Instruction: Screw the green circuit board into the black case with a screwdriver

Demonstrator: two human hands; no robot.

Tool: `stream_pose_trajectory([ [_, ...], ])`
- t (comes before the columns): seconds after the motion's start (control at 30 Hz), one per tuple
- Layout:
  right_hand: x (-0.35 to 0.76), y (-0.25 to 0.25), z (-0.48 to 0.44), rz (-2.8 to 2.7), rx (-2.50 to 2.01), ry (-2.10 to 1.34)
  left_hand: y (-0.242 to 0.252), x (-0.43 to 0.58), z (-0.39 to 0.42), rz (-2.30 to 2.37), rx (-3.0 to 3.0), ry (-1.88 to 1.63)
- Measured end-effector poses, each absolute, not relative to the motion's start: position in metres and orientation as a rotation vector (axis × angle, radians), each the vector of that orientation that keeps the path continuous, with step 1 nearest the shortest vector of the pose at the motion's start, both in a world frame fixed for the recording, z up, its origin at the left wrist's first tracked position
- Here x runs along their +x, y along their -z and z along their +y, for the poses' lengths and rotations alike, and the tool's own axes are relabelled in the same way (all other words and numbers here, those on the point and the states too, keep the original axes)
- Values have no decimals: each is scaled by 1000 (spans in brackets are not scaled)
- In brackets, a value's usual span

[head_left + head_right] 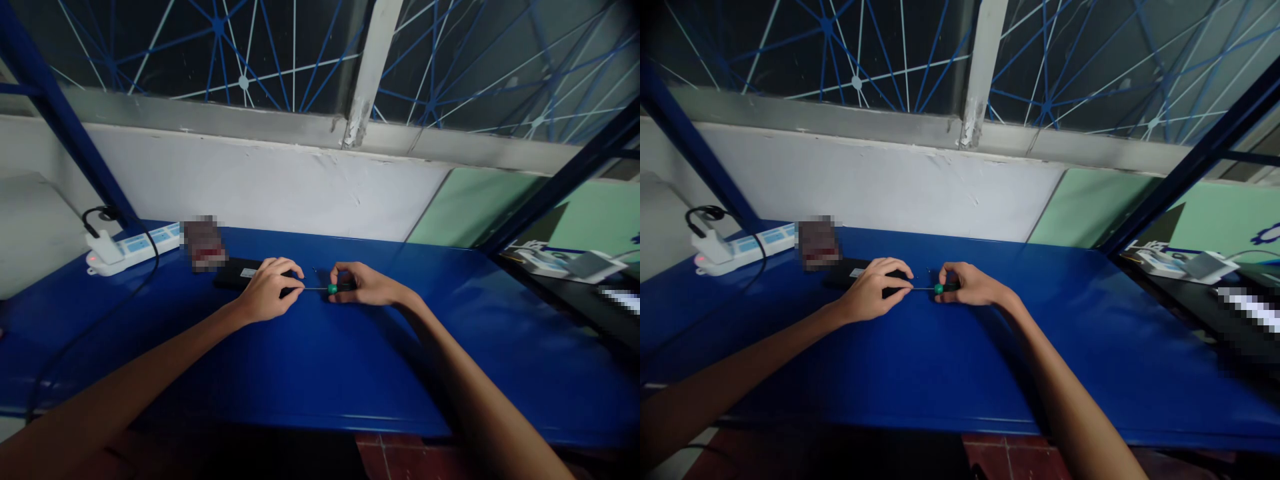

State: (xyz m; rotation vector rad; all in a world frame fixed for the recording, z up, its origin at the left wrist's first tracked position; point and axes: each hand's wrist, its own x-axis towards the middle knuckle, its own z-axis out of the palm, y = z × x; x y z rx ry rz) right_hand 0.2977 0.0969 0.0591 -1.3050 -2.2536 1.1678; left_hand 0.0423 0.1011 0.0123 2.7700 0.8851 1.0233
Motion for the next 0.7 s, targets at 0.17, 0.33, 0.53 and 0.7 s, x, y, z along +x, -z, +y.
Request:
stream_pose_trajectory([
  [0.17,305,-63,100,-2381,-1297,-1125,-13,42,103,877,2761,-1032],
  [0.33,306,-64,100,-2407,-1346,-1104,-13,41,104,897,2757,-1002],
  [0.53,298,-59,96,-2263,-1383,-1256,-12,40,104,916,2782,-915],
  [0.7,303,-59,98,-2235,-1414,-1272,-13,38,104,945,2763,-932],
])
